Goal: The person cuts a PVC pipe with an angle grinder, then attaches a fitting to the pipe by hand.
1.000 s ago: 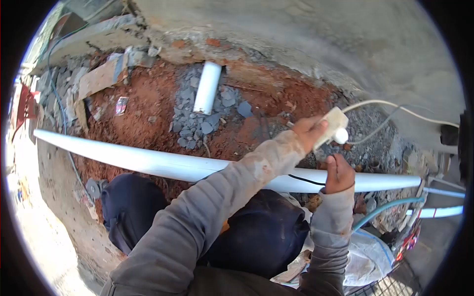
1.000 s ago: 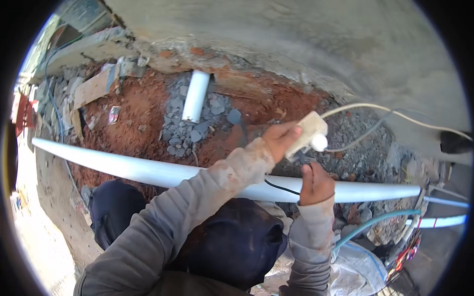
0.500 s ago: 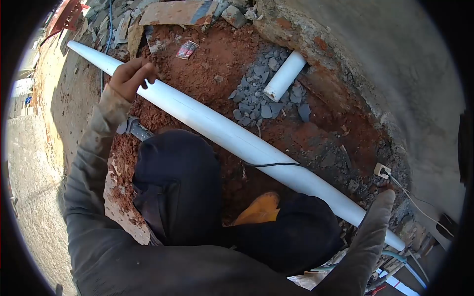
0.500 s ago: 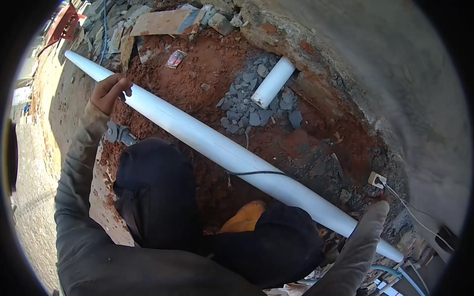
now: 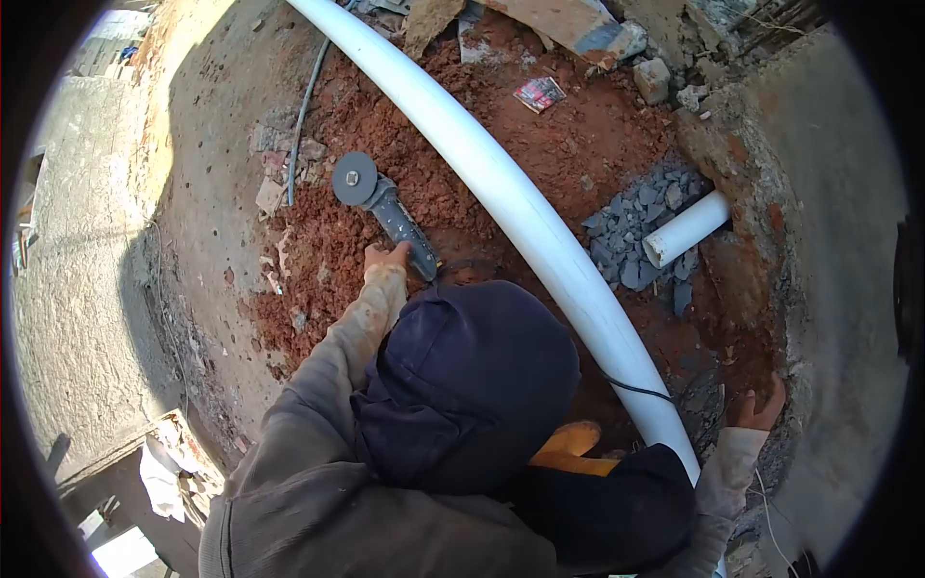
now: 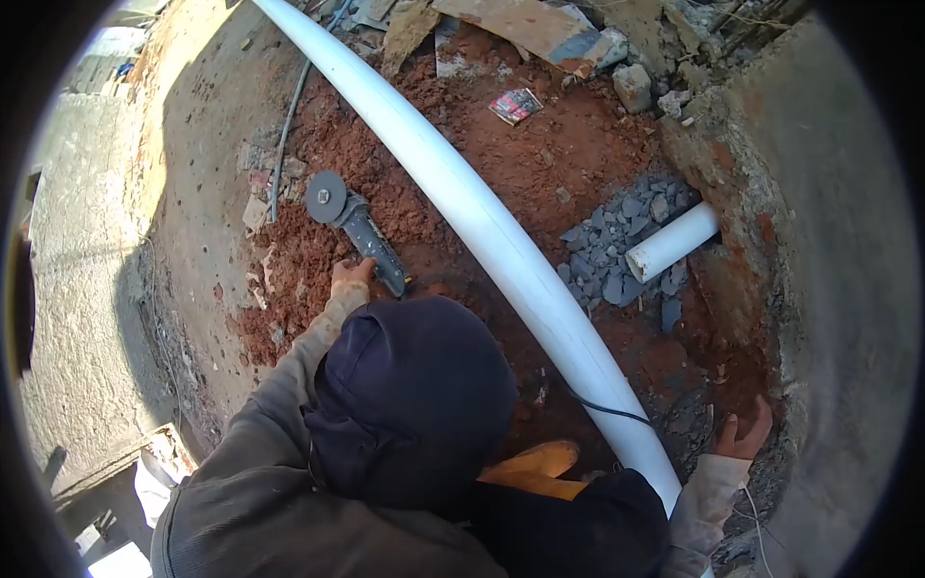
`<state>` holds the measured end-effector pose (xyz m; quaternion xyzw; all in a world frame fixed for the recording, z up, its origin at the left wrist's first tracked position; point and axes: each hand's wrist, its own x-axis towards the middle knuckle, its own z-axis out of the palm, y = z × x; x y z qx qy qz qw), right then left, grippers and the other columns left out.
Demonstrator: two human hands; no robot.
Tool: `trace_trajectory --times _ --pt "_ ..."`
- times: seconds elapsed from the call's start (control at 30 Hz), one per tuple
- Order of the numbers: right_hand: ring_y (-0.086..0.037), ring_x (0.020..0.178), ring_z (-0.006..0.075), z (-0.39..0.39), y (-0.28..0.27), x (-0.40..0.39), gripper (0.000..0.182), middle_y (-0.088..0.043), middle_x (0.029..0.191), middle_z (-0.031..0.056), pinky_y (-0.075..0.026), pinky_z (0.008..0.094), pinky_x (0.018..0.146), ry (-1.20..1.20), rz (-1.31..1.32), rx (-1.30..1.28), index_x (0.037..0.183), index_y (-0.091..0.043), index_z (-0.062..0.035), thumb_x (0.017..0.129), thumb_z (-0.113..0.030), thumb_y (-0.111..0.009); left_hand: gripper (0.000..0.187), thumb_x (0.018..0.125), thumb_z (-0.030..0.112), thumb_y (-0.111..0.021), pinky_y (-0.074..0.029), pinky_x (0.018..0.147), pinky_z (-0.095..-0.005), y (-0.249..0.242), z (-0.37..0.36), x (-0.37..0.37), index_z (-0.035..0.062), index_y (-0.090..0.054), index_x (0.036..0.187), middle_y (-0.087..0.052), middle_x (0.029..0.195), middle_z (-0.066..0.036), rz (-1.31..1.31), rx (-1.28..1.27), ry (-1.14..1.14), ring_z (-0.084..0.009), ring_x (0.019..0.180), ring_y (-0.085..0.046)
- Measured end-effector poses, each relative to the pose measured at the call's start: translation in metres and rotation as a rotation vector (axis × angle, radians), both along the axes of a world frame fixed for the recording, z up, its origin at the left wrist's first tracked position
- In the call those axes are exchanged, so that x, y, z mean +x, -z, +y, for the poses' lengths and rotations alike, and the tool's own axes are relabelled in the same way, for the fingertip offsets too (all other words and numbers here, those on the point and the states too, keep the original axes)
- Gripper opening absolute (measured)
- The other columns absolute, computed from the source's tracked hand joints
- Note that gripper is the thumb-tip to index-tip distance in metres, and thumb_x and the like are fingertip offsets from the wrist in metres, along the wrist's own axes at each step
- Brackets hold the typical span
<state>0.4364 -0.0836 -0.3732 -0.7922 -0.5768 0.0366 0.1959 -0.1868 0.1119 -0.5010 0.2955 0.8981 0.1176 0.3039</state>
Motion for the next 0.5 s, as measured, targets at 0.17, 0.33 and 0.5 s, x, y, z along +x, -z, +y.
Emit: trace_trajectory --times 0.17,0.33,0.5 --pt "-0.045 0.114 0.0278 0.066 -0.049 -0.107 0.047 -0.044 0.126 0.0117 -0.041 0.0351 0.088 -0.104 0.176 -0.094 0.121 -0.049 -0.0063 0.075 -0.001 -0.054 0.083 0.063 0.043 -0.077 -0.049 0.080 -0.0407 0.090 0.032 -0.035 -0.0060 -0.041 0.120 -0.057 0.109 -0.020 -0.101 -0.278 0.053 -0.0339 0.096 -0.059" --pt "-0.044 0.111 0.0322 0.096 -0.065 -0.165 0.041 -0.045 0.119 0.0149 -0.037 0.0395 0.093 -0.424 0.125 -0.269 0.110 -0.053 -0.0032 0.070 0.000 -0.059 0.068 0.064 0.038 -0.078 -0.050 0.075 -0.0407 0.065 0.031 -0.031 -0.0042 -0.049 0.109 -0.060 0.101 -0.017 -0.174 -0.184 0.081 -0.0309 0.090 -0.061" --pt "-0.045 0.109 0.0336 0.135 -0.084 -0.201 0.037 -0.047 0.115 0.0159 -0.037 0.0401 0.093 -0.539 0.204 -0.219 0.104 -0.056 -0.0028 0.068 0.001 -0.061 0.054 0.066 0.022 -0.075 -0.050 0.071 -0.0362 0.014 -0.005 -0.046 0.0010 -0.050 0.108 -0.060 0.094 -0.012 -0.787 0.272 -0.107 -0.0240 0.084 -0.062"
